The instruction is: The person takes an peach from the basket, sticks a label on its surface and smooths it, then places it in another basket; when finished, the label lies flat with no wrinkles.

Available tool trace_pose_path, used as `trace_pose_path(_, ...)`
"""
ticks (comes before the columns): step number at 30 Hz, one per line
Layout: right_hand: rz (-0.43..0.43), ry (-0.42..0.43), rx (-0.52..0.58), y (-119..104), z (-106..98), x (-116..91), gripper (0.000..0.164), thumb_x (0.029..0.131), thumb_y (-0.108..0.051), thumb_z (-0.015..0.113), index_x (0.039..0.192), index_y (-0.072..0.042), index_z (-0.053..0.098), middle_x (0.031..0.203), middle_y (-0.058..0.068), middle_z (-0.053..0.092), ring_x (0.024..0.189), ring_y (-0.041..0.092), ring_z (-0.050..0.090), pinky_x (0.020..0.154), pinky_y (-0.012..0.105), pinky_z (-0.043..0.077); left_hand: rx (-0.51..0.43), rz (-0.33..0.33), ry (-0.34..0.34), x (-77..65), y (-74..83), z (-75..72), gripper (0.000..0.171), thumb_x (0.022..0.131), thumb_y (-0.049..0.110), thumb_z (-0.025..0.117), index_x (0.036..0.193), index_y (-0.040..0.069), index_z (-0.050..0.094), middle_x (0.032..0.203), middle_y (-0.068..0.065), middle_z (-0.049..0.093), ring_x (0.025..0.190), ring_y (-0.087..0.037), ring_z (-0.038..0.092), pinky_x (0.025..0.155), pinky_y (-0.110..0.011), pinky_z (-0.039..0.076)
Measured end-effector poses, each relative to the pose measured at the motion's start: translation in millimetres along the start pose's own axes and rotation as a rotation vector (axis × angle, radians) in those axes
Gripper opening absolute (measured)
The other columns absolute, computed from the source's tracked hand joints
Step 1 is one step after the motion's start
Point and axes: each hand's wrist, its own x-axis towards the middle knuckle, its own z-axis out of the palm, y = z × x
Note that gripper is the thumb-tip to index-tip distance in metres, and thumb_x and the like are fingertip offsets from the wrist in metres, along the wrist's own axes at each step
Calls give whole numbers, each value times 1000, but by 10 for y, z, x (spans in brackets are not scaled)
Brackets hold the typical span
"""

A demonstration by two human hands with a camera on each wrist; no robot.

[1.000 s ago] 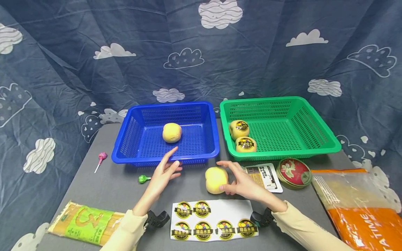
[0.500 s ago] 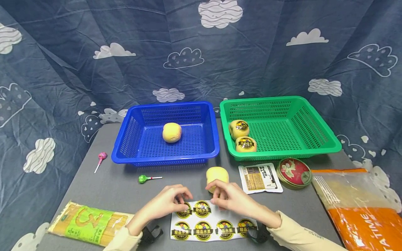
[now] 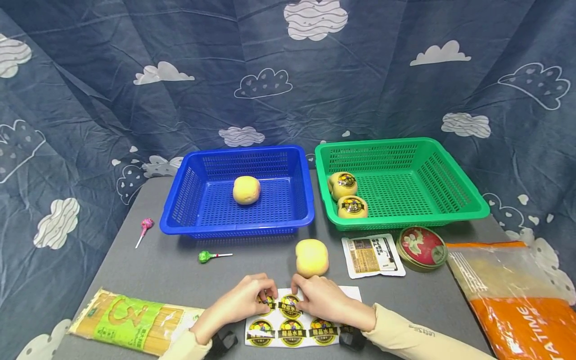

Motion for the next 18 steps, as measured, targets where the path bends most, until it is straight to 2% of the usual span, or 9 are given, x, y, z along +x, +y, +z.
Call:
trace_pose_path(3, -3, 19, -15, -3, 7, 10, 19, 72, -12, 70, 76, -18, 52, 56, -14, 40, 49, 1, 39, 41, 20, 33, 0, -2, 0, -4, -3, 3, 25, 63, 0, 74, 81, 11, 61, 77, 5, 53, 68, -4, 51, 61, -15, 44)
trace_pose_path(6, -28, 20, 34, 6, -16, 6, 17, 71, -7, 66, 71, -18, 53, 55, -15, 41, 49, -1, 39, 43, 18, 33, -12, 1, -4, -11, -1, 1, 25, 64, 1, 74, 82, 11, 61, 78, 5, 53, 68, -3, 52, 61, -15, 45)
trace_pose_path(9, -54, -7, 158, 26, -86, -9, 16, 70, -3, 63, 69, -17, 54, 56, -15, 44, 49, -3, 41, 45, 16, 36, -32, 9, -8, -16, 6, -16, 24, 65, 1, 73, 84, 11, 61, 79, 4, 54, 68, -3, 52, 62, -15, 45)
trace_pose_path(13, -26, -56, 380, 44, -278, -35, 14, 70, 0, 60, 71, -14, 56, 56, -9, 53, 44, 2, 50, 41, 17, 39, -93, 17, -10, -8, 22, -70, 23, 69, 2, 72, 88, 10, 62, 81, 2, 57, 68, -4, 54, 61, -17, 47)
trace_pose_path(16, 7, -14, 483, 83, -463, -41, 14, 71, 2, 58, 73, -11, 55, 57, -1, 56, 41, 11, 53, 37, 20, 40, -158, 11, 1, 21, 51, -140, 22, 72, 2, 71, 92, 9, 62, 83, -2, 58, 69, -3, 54, 60, -18, 48)
trace_pose_path(18, 17, 58, 484, 136, -573, -28, 14, 71, 3, 57, 75, -10, 54, 57, 1, 56, 42, 13, 53, 38, 22, 42, -206, 8, 22, 54, 87, -198, 22, 74, 2, 69, 94, 8, 62, 85, -5, 59, 70, -4, 55, 60, -20, 49)
